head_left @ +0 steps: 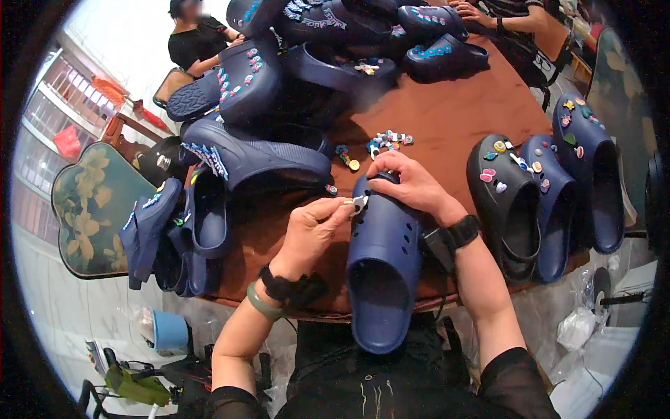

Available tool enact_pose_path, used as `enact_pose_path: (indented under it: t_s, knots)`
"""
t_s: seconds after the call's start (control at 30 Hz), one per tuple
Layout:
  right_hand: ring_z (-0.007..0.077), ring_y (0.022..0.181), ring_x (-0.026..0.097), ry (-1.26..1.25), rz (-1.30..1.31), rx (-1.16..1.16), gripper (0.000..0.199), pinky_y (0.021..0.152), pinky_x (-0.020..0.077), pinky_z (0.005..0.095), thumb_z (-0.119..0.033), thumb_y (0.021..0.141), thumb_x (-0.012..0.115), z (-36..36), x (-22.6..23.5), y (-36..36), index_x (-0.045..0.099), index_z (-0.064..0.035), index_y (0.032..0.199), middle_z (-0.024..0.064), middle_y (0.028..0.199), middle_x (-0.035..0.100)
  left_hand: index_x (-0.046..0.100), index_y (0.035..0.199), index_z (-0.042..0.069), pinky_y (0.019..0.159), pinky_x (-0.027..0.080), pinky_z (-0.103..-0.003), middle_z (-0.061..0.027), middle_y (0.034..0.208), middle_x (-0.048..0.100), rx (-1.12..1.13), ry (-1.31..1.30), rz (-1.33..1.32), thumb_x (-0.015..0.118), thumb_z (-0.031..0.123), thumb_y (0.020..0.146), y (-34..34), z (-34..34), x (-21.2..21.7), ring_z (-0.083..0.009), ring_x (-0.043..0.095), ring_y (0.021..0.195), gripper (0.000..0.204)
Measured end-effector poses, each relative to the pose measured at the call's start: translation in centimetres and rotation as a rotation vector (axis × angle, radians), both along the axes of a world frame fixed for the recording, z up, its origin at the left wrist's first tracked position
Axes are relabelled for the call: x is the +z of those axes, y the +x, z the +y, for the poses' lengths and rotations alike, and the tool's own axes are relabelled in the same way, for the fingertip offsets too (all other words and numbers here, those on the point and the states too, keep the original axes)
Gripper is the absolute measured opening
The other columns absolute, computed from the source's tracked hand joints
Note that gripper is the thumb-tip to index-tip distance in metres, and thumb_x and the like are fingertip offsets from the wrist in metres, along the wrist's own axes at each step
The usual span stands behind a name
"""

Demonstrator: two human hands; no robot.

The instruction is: The person decorates blue Crocs by inserting small plastic charms into the holes on the upper surface. They pick up individual charms from a pile on the table and press them into place, working on one shoe at a time. The person occasionally rotates the shoe to access different holes and continues adding charms throughout the clip.

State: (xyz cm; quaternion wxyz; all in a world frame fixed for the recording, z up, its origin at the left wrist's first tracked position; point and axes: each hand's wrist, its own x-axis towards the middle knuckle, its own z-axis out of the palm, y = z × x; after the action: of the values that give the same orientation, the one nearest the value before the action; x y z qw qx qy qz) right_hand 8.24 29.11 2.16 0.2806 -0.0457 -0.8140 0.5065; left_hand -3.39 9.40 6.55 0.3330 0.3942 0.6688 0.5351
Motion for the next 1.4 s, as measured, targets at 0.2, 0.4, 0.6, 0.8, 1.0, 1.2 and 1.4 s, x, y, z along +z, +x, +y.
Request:
enact_pose_path:
  t_s: [0.2,0.4,0.6,0.8,1.0,1.2,1.4]
  knots:
    - [0.0226,0.098,0.058,0.017,0.02,-0.004,0.017,0.09,0.0446,0.035,-0.018,0.083,0.071,0.2,-0.4,-0.3,0.066,-0.005,0.092,0.0077,0.096,0.064,0.069,0.103,0.0,0.068,0.049,-0.029,-0.0077,0.091,0.065,-0.064,0.05,0.256,0.061,0.014,0.095,-0.4,-0.4,0.3,-0.0167,0.061,0.081,0.018]
    - [0.0251,0.097,0.059,0.012,0.017,-0.018,0.018,0.091,0.0444,0.0368,-0.021,0.083,0.072,0.0,-0.2,-0.2,0.067,-0.0055,0.091,0.009,0.095,0.065,0.069,0.093,-0.001,0.064,0.051,-0.031,-0.0117,0.087,0.063,-0.238,0.247,0.89,0.069,0.003,0.084,-0.3,-0.5,0.7,-0.0245,0.062,0.076,0.01]
    - [0.025,0.097,0.059,-0.001,0.008,-0.005,0.018,0.091,0.0445,0.0364,-0.021,0.083,0.072,0.0,-0.1,-0.2,0.067,-0.0055,0.092,0.0091,0.095,0.065,0.066,0.102,-0.001,0.078,0.05,-0.04,-0.0149,0.096,0.061,-0.375,0.134,0.867,0.06,0.008,0.091,-0.2,-0.8,2.6,-0.0303,0.061,0.089,0.016]
    - [0.0244,0.098,0.058,0.005,0.001,-0.024,0.017,0.09,0.0448,0.0359,-0.02,0.083,0.071,-0.1,0.1,-0.3,0.067,-0.0054,0.091,0.0088,0.095,0.065,0.064,0.107,-0.001,0.08,0.049,-0.042,-0.0186,0.106,0.057,-0.412,0.088,0.78,0.056,0.012,0.092,0.1,-1.2,2.8,-0.0333,0.059,0.093,0.022]
    - [0.0232,0.097,0.058,-0.007,-0.042,-0.047,0.017,0.088,0.0456,0.0346,-0.019,0.083,0.071,-0.3,0.4,0.1,0.066,-0.0048,0.091,0.0086,0.094,0.063,0.064,0.102,-0.003,0.077,0.047,-0.043,-0.0172,0.096,0.056,-0.513,0.078,0.99,0.056,0.016,0.091,0.0,0.0,3.7,-0.0342,0.058,0.087,0.023]
    - [0.0221,0.097,0.058,-0.018,-0.07,-0.068,0.017,0.088,0.0453,0.0334,-0.018,0.083,0.07,-0.6,0.3,-0.1,0.064,-0.0042,0.092,0.0085,0.096,0.062,0.065,0.087,-0.001,0.077,0.044,-0.042,-0.0151,0.087,0.054,-0.692,0.07,1.085,0.055,0.02,0.09,-1.1,1.6,4.3,-0.0322,0.055,0.083,0.023]
    - [0.021,0.102,0.057,0.002,-0.031,0.011,0.012,0.092,0.0439,0.0342,-0.014,0.086,0.067,-0.7,0.6,0.0,0.064,-0.0051,0.093,0.0074,0.102,0.061,0.064,0.076,-0.001,0.069,0.043,-0.028,-0.0056,0.087,0.059,-0.593,-0.249,0.157,0.062,0.029,0.092,-3.7,2.4,3.3,-0.0126,0.054,0.079,0.034]
